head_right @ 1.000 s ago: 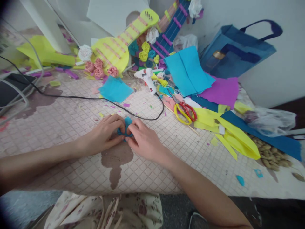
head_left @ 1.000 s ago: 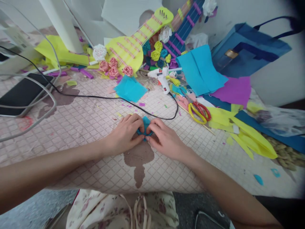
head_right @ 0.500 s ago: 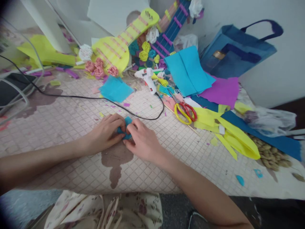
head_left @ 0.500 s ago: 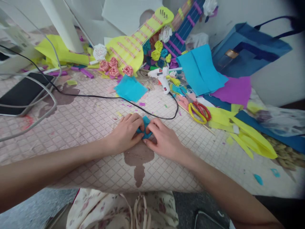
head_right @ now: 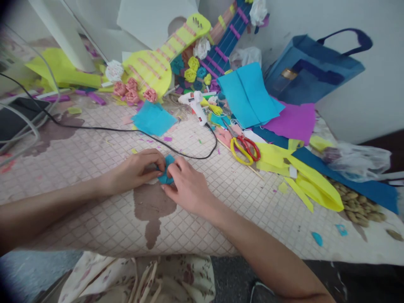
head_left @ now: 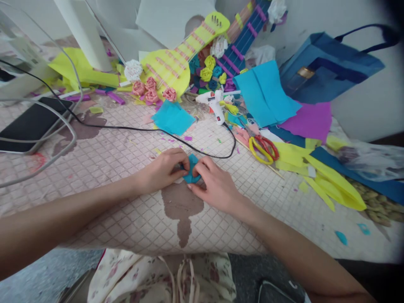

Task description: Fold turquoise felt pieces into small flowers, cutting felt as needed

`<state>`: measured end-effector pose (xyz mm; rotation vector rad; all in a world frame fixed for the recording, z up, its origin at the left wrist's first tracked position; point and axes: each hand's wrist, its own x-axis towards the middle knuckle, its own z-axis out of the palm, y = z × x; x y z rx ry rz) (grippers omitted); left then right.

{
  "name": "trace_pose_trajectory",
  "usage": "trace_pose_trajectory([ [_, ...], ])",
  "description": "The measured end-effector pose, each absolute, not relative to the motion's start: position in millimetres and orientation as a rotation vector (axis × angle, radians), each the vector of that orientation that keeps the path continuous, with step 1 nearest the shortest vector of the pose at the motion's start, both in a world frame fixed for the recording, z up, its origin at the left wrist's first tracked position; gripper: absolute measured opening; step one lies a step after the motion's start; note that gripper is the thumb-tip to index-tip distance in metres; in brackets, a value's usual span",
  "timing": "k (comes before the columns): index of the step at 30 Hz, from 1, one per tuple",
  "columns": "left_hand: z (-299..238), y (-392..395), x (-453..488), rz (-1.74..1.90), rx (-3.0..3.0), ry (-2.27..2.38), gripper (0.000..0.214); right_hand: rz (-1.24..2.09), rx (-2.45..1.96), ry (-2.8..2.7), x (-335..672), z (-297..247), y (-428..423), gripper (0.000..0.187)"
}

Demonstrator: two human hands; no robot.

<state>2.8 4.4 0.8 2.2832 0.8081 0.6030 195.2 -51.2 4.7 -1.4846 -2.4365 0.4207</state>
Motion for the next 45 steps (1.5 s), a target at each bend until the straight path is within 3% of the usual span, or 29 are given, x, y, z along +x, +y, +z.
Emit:
trace_pose_trajectory([
  [13,-1,1,5,0.598,2.298,0.881,0.003,0.418,-1.496,-2.445,194,5,-51,0.017],
  [16,-2,0,6,0.599,2.331,0.889,0.011,0.426,-1.488,-2.442,196,5,-51,0.017],
  [24,-6,-4,10,0.616,2.386,0.956,0.017,0.649,-1.450,-2.364,204,12,-45,0.007],
  [45,-1,-7,13,0.552,2.324,1.018,0.022,0.683,-1.316,-2.257,210,3,-35,0.015],
])
